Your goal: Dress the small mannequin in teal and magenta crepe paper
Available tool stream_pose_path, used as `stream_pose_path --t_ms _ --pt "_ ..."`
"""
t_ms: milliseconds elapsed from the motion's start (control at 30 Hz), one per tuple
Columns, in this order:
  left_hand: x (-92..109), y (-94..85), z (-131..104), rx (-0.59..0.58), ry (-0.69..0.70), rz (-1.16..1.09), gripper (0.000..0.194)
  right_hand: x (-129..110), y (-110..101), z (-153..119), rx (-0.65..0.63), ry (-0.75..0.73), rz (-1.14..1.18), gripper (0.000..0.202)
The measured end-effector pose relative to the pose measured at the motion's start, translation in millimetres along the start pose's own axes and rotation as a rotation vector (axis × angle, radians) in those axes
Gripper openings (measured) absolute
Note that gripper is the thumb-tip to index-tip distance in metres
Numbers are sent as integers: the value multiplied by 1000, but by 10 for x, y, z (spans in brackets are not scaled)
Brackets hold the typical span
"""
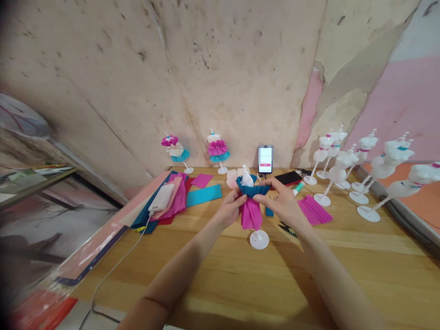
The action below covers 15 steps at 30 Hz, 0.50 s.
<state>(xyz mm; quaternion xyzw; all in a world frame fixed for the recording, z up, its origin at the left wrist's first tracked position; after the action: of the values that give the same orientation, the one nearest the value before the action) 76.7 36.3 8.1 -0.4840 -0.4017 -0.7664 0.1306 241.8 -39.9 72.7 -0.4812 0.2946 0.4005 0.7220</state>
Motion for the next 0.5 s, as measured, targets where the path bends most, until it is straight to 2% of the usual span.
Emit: stream_pose_path --t_ms 200,500 --pt "26 50 -21 30 7 -11 56 -40 38 -6 -82 4 1 25" --pt "23 47 -5 17 0 -20 53 57 55 28 -31 58 141 26"
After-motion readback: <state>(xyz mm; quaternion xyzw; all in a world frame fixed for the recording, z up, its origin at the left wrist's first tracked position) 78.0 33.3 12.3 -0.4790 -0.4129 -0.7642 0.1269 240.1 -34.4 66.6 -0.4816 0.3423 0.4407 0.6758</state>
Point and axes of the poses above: each hand's wrist, its own z-axis towards the middle knuckle, its own y-axis out of the palm, x = y × z, the point moved 1 cm from there along z, towards the middle knuckle, and after that the axes turned 3 degrees about -x, right-handed, at the moved point
